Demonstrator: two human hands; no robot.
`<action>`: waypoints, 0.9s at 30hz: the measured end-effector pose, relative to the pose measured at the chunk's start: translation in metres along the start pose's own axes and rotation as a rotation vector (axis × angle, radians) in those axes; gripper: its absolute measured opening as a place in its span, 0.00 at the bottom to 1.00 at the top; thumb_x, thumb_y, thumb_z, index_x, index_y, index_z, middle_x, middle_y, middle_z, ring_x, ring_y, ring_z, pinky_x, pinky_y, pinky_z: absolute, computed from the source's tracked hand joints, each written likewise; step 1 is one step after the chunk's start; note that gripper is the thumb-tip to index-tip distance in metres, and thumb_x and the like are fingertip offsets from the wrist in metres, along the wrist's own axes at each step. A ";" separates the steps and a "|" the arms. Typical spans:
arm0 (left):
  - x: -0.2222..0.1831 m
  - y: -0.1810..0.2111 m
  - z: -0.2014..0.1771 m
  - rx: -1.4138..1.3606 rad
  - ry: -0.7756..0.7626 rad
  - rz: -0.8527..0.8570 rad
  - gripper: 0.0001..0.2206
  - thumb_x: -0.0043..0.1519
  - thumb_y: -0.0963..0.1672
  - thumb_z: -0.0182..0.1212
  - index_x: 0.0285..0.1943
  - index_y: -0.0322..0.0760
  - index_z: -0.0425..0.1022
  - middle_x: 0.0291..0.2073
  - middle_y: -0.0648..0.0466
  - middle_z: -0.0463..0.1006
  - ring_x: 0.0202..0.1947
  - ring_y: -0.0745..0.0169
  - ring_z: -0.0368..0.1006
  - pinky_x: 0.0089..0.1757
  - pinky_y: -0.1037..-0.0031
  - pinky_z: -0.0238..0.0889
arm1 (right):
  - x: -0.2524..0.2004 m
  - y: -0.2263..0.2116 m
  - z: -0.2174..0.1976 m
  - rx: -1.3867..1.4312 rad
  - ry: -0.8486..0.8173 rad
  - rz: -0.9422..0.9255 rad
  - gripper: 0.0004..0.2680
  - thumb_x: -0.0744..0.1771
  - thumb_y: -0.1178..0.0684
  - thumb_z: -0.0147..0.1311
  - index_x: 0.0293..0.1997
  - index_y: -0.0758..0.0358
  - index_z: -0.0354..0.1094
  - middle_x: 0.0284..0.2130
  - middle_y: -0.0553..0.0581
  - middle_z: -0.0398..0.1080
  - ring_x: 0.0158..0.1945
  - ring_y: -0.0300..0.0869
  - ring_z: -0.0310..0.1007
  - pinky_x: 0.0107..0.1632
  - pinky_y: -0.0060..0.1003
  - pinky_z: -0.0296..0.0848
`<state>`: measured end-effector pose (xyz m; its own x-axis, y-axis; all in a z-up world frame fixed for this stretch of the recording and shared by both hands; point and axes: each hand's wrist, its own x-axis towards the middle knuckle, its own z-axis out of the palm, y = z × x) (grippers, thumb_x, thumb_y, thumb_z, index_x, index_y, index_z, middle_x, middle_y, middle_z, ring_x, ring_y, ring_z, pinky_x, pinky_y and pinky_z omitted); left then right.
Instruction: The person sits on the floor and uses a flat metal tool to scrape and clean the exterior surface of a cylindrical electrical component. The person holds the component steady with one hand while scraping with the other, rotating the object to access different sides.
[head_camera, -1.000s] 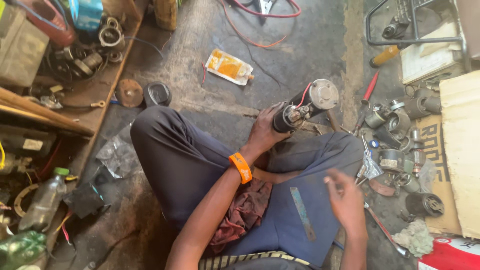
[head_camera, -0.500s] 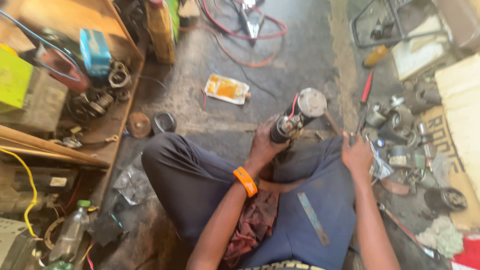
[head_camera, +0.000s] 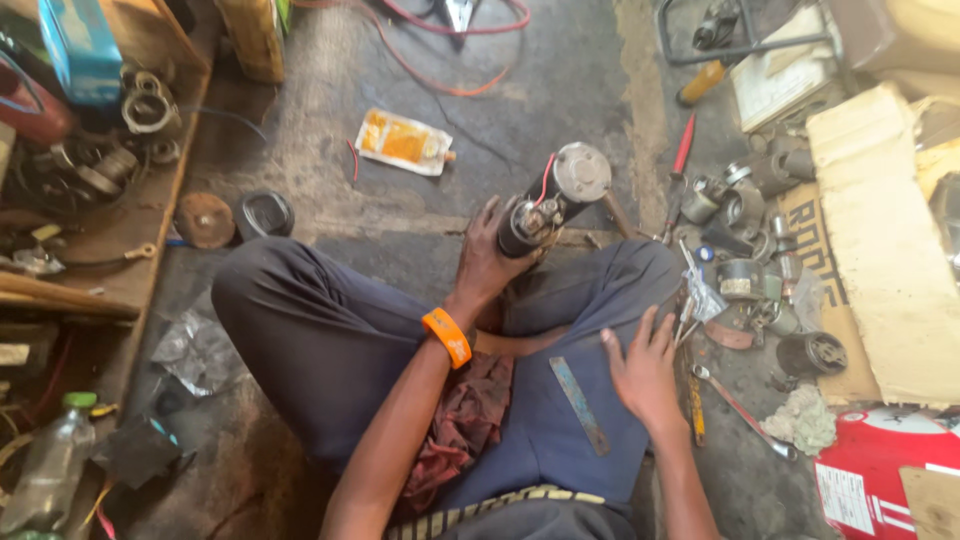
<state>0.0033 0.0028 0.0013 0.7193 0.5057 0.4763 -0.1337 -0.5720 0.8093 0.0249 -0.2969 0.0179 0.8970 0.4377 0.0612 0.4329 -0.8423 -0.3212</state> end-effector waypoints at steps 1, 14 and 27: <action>-0.001 -0.001 0.000 0.010 -0.003 -0.002 0.41 0.44 0.46 0.79 0.70 0.35 0.66 0.63 0.31 0.68 0.62 0.30 0.65 0.59 0.53 0.59 | -0.013 -0.009 -0.013 -0.020 -0.058 -0.038 0.30 0.68 0.38 0.53 0.71 0.77 0.50 0.66 0.92 0.45 0.69 0.78 0.44 0.66 0.56 0.50; -0.003 -0.003 0.006 -0.025 -0.057 -0.007 0.43 0.47 0.46 0.79 0.74 0.36 0.61 0.62 0.41 0.72 0.61 0.36 0.68 0.60 0.56 0.62 | -0.038 -0.076 -0.046 0.390 -0.549 0.250 0.09 0.66 0.50 0.61 0.41 0.65 0.69 0.25 0.59 0.70 0.28 0.44 0.68 0.34 0.42 0.68; -0.007 -0.020 0.019 -0.004 -0.077 -0.024 0.40 0.51 0.47 0.78 0.74 0.34 0.63 0.62 0.40 0.73 0.62 0.38 0.69 0.60 0.57 0.64 | 0.139 -0.079 0.042 0.983 0.189 0.045 0.13 0.68 0.64 0.56 0.59 0.66 0.65 0.32 0.50 0.74 0.36 0.30 0.71 0.40 0.28 0.70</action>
<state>0.0136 -0.0017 -0.0242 0.7726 0.4679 0.4291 -0.1184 -0.5578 0.8215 0.1118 -0.1564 0.0124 0.9471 0.2827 0.1517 0.2093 -0.1858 -0.9601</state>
